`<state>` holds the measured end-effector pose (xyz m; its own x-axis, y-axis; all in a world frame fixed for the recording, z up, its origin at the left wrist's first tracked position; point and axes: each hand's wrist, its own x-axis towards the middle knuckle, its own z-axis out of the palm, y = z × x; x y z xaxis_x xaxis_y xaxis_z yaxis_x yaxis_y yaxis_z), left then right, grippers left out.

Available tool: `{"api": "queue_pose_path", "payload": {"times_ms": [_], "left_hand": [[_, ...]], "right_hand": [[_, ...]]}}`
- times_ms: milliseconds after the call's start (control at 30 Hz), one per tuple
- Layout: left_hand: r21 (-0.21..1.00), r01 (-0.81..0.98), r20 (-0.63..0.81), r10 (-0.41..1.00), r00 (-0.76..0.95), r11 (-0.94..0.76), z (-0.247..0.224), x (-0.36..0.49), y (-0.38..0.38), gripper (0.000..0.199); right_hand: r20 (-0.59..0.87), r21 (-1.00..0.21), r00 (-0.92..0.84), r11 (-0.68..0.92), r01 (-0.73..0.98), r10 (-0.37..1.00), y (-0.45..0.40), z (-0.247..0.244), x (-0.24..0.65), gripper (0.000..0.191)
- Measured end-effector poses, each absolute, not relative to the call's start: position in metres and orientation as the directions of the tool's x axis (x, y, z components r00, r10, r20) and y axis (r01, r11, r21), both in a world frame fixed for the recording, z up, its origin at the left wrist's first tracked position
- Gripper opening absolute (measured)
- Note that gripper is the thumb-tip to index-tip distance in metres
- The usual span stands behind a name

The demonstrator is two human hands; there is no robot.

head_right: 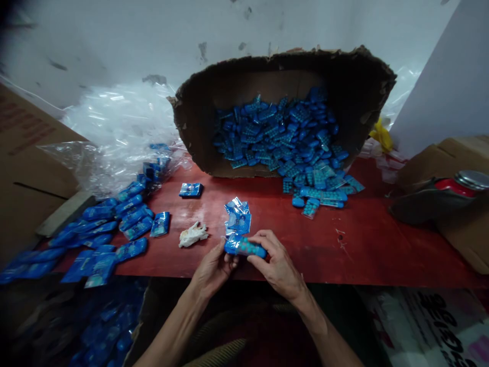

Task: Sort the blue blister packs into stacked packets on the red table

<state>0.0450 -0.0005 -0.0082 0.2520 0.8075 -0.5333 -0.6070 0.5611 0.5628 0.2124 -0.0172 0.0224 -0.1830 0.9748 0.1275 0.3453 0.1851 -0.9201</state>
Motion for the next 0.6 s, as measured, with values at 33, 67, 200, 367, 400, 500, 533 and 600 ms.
{"api": "queue_pose_path", "payload": {"times_ms": [33,67,200,367,400,500,533,600], "left_hand": [[0.572,-0.604,-0.524,0.814,0.252,0.555,-0.008,0.045,-0.001,0.029],[0.586,-0.598,-0.510,0.822,0.251,0.546,-0.009,0.045,-0.001,0.030],[0.686,-0.568,-0.434,0.883,0.180,0.454,-0.008,0.046,-0.001,0.031],[0.717,-0.554,-0.445,0.890,0.104,0.423,-0.005,0.046,0.000,0.024],[0.690,-0.571,-0.460,0.878,0.130,0.446,-0.005,0.047,-0.001,0.024],[0.605,-0.622,-0.501,0.845,0.188,0.497,-0.003,0.048,-0.003,0.026],[0.590,-0.634,-0.510,0.839,0.188,0.500,-0.002,0.049,-0.003,0.025],[0.585,-0.646,-0.515,0.840,0.170,0.490,-0.002,0.050,-0.003,0.023]], "right_hand": [[0.129,-0.923,-0.167,0.180,0.341,0.977,-0.018,0.021,0.211,0.027],[0.132,-0.926,-0.149,0.175,0.334,0.980,-0.019,0.020,0.208,0.027],[0.110,-0.951,-0.045,0.118,0.287,0.993,-0.024,0.007,0.197,0.025],[0.189,-0.918,0.045,0.160,0.363,0.981,-0.032,-0.011,0.187,0.024],[0.224,-0.903,0.055,0.185,0.388,0.973,-0.033,-0.014,0.185,0.024],[0.332,-0.845,0.066,0.266,0.464,0.941,-0.036,-0.019,0.181,0.026],[0.364,-0.824,0.062,0.291,0.486,0.929,-0.037,-0.020,0.179,0.028],[0.407,-0.794,0.042,0.331,0.509,0.912,-0.039,-0.022,0.175,0.029]]}}
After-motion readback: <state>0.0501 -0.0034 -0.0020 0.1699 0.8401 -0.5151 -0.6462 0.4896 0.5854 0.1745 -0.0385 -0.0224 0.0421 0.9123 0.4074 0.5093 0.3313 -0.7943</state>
